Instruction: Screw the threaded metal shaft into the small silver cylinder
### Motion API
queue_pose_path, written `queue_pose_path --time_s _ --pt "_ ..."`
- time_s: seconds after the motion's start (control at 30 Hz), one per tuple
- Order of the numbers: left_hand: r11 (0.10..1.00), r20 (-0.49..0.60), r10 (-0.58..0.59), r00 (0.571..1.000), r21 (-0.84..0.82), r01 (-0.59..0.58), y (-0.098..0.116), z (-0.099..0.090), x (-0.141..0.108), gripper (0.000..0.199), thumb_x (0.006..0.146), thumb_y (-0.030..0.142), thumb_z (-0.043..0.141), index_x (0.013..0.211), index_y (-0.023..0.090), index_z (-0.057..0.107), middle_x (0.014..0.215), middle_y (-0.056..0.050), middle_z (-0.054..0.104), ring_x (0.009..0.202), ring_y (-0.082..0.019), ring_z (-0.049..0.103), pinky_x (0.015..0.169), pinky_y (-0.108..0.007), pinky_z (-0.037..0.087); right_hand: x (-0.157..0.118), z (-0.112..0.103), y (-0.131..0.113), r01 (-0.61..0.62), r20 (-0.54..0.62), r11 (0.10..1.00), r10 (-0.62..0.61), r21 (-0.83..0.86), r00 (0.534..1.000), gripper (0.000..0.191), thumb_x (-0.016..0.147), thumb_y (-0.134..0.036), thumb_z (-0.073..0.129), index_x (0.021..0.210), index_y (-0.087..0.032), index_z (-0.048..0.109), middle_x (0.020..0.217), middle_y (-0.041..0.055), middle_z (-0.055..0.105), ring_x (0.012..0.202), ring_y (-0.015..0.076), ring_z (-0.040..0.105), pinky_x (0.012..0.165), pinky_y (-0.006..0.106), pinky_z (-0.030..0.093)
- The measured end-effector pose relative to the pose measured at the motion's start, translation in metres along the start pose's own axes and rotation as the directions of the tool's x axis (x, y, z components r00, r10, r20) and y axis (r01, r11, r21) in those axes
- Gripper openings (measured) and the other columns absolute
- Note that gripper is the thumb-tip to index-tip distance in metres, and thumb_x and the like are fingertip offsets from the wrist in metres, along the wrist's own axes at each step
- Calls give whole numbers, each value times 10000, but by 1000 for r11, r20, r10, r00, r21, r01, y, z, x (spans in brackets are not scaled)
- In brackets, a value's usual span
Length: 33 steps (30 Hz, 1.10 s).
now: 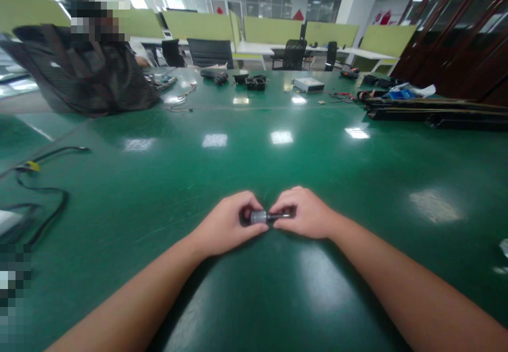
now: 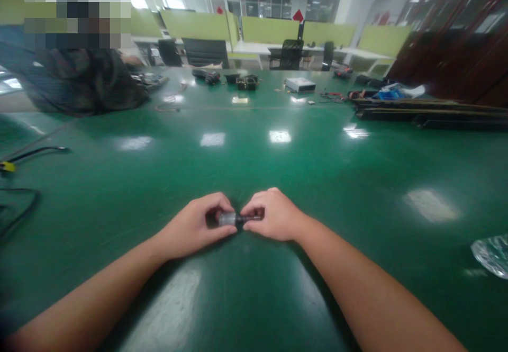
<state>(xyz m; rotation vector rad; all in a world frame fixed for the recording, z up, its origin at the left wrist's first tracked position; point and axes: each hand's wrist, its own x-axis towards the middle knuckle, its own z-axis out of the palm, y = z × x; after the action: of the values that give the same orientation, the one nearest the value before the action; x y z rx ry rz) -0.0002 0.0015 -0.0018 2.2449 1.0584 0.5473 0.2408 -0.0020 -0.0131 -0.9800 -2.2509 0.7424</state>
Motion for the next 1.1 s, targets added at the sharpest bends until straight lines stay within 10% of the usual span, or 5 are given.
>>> queue_pose_path --time_s 1.1 --pt "1000 25 9 1000 21 -9 3 -2 -1 209 817 346 717 908 185 620 835 -14 634 739 -169 594 655 -264 447 2 8 -3 81 -24 994 -83 -73 996 85 786 -201 746 870 -200 756 809 7 733 713 139 633 732 266 428"
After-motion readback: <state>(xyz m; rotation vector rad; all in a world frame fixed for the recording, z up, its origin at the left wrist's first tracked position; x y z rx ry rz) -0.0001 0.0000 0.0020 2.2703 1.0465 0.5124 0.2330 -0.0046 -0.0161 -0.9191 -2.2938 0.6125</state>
